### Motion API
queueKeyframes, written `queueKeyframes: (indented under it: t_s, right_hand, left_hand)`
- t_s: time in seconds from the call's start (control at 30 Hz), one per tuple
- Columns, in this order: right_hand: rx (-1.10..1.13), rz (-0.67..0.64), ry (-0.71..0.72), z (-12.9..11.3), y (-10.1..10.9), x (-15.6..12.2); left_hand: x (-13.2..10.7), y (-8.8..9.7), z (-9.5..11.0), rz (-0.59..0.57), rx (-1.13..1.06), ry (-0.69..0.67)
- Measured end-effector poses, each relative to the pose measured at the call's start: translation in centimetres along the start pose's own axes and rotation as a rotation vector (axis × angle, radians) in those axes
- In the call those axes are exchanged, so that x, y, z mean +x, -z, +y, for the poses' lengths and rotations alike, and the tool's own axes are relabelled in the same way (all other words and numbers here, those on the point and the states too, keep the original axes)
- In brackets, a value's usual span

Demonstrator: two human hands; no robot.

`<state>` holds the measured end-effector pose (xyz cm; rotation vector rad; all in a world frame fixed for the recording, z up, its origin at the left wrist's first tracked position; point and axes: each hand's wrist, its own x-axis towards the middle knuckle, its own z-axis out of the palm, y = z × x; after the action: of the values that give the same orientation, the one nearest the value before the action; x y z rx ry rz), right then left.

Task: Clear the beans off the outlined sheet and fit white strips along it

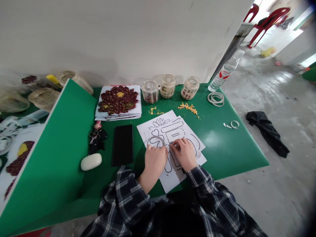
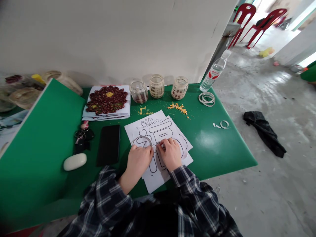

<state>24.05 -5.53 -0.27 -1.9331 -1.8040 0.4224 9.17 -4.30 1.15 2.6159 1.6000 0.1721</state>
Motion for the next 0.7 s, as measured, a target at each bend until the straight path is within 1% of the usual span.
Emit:
queueKeyframes:
  t_s: [0.13, 0.23, 0.33, 0.5, 0.57, 0.7]
  right_hand:
    - [0.039, -0.024, 0.024, 0.0, 0.1, 0.2]
    - [0.068, -0.034, 0.013, 0.1, 0.1, 0.6]
    - [0.078, -0.054, -0.032, 0.1, 0.0, 0.9]
    - [0.102, -0.071, -0.094, 0.2, -0.2, 1.1]
    - [0.104, -0.072, -0.111, 0.2, -0.2, 1.2]
    - [0.118, -0.098, -0.148, 0.2, -0.2, 1.4]
  left_hand:
    - [0.0, 0.0, 0.0, -0.013, -0.001, -0.001]
    - [0.0, 0.0, 0.0, -0.013, 0.005, -0.008]
    - [0.0, 0.0, 0.1, 0.0, -0.004, -0.043]
    - [0.0, -0.1, 0.3, 0.006, 0.007, -0.147]
    - [0.0, 0.0, 0.4, 0.015, 0.005, -0.162]
    - [-0.1, 0.5, 0.8, 0.068, -0.102, -0.186]
